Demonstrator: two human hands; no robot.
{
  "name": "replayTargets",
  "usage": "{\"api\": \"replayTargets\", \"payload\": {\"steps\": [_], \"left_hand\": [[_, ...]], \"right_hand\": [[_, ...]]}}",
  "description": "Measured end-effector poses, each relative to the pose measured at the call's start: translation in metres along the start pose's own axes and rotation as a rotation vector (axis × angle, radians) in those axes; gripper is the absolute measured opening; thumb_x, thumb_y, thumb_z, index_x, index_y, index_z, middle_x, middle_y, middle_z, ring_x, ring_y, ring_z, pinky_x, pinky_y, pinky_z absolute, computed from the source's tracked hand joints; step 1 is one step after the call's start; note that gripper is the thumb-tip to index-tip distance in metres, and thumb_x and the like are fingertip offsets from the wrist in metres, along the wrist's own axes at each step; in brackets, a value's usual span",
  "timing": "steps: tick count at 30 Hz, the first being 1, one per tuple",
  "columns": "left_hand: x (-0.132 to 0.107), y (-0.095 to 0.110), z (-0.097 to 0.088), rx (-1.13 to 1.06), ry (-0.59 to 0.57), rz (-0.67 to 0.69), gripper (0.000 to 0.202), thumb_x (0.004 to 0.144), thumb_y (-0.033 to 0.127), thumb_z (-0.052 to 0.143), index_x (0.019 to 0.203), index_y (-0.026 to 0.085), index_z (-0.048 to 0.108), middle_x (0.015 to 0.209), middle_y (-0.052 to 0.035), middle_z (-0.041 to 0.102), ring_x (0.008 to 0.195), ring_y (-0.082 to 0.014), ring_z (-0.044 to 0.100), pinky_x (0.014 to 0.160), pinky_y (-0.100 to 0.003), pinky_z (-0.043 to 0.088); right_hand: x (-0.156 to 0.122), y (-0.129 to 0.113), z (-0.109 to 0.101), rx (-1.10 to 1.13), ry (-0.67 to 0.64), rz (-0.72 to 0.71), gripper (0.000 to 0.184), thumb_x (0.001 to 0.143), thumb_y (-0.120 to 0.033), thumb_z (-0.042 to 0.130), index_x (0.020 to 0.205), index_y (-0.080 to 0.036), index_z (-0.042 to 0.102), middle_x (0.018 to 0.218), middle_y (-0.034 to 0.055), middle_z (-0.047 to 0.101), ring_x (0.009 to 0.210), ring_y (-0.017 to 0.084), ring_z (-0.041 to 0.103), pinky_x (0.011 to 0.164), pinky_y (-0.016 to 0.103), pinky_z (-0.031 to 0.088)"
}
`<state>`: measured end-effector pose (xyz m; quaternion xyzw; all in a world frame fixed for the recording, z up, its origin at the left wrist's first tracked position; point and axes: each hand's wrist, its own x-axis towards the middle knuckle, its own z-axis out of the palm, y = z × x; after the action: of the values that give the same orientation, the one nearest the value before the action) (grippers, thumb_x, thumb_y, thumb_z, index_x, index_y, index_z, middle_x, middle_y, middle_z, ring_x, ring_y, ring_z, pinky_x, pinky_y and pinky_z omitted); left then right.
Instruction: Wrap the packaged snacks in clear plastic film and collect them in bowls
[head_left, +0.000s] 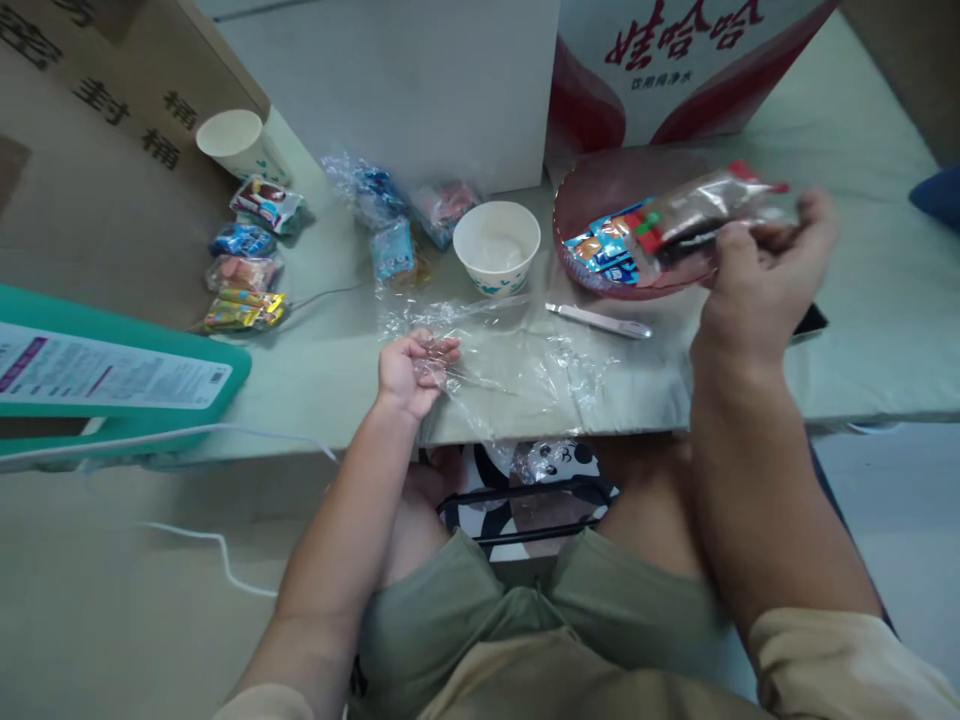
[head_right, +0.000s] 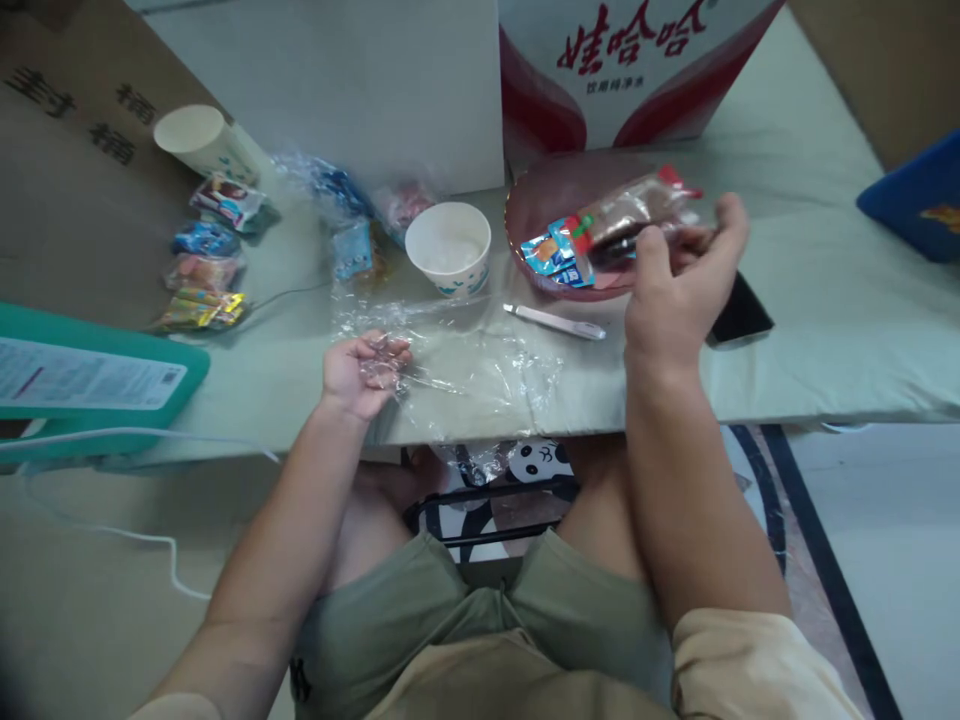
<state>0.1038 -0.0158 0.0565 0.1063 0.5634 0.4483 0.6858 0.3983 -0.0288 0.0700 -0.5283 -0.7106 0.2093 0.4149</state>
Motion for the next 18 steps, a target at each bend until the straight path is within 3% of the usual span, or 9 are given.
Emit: {"api": "replayTargets", "payload": {"steps": [8,11,14,18], "left_hand": [[-0.004,-0.001,-0.003,-0.005,-0.015,0.061,0.027,0.045,0.010,0.046,0.069,0.019,0.038,0.063,-0.0045,0.067,0.053,-0.0133,0.070,0.032,-0.011,0.010],[-0.005,0.000,-0.009,0.084,-0.038,0.117,0.031,0.044,0.010,0.046,0.073,0.020,0.038,0.070,-0.0044,0.069,0.060,-0.0143,0.072,0.034,-0.012,0.010],[-0.005,0.004,-0.020,0.248,-0.048,0.221,0.039,0.045,0.010,0.047,0.082,0.022,0.040,0.077,-0.0026,0.072,0.059,-0.0142,0.070,0.035,-0.013,0.011],[-0.006,0.010,-0.038,0.496,-0.055,0.293,0.041,0.051,0.011,0.052,0.088,0.024,0.042,0.067,0.0015,0.068,0.043,-0.0109,0.056,0.035,-0.015,0.016]], "right_hand": [[-0.069,-0.026,0.042,-0.091,-0.256,-0.119,0.035,0.095,-0.030,0.057,0.129,-0.028,0.069,0.116,0.0093,0.077,0.111,0.028,0.073,0.098,0.048,0.060],[-0.071,-0.016,0.057,-0.160,-0.331,-0.151,0.038,0.096,-0.028,0.054,0.132,-0.023,0.066,0.136,0.0141,0.071,0.127,0.032,0.067,0.108,0.054,0.055],[-0.062,0.004,0.063,-0.270,-0.290,-0.052,0.045,0.093,-0.028,0.058,0.137,-0.018,0.063,0.154,0.0189,0.057,0.143,0.037,0.055,0.117,0.061,0.047],[-0.056,0.017,0.055,-0.366,-0.230,0.000,0.039,0.091,-0.026,0.059,0.128,-0.017,0.068,0.145,0.0198,0.065,0.137,0.038,0.060,0.116,0.062,0.048]]}}
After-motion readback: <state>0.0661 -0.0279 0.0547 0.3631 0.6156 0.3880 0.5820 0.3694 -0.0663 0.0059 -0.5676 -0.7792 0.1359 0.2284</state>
